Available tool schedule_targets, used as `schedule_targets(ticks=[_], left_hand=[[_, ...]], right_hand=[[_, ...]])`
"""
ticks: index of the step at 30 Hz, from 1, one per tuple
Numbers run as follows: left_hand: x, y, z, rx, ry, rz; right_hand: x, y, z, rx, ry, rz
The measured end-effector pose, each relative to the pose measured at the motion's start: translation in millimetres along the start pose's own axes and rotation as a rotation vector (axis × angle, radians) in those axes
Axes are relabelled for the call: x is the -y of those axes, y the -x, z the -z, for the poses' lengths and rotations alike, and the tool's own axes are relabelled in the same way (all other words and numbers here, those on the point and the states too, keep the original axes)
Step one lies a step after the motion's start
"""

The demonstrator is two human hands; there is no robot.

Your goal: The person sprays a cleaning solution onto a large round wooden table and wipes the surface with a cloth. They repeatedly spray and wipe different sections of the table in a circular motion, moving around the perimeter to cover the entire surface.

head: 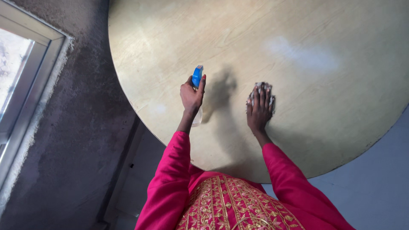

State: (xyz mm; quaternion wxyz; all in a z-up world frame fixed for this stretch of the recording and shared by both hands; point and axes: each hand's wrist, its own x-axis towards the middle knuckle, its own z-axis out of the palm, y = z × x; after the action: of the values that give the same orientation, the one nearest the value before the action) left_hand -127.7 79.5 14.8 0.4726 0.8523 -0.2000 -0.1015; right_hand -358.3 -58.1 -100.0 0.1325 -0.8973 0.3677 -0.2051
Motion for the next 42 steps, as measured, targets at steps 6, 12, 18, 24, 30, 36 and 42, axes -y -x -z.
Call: schedule_targets(ticks=[6,12,18,24,30,36,42], left_hand=[[-2,23,5,0.033,0.132,-0.038],[43,26,-1,-0.069,0.387,0.196],[66,20,-4,-0.101,0.383,0.198],[35,29,-13,-0.004,0.109,0.097],[41,21,4,-0.049,0.38,0.29],[57,18,4,-0.144,0.463,0.337],[53,14,6,-0.103,0.459,0.319]], right_hand=[[37,93,14,0.209,-0.139,0.259],[57,70,-3,0.426,-0.037,0.673],[98,-12,-44,0.429,-0.272,0.824],[148,-112,-72,0.335,-0.341,0.964],[151,-202,-101,0.243,-0.148,0.672],[89,-240,-97,0.164,-0.105,0.406],[20,-198,-52,0.097,-0.064,0.245]])
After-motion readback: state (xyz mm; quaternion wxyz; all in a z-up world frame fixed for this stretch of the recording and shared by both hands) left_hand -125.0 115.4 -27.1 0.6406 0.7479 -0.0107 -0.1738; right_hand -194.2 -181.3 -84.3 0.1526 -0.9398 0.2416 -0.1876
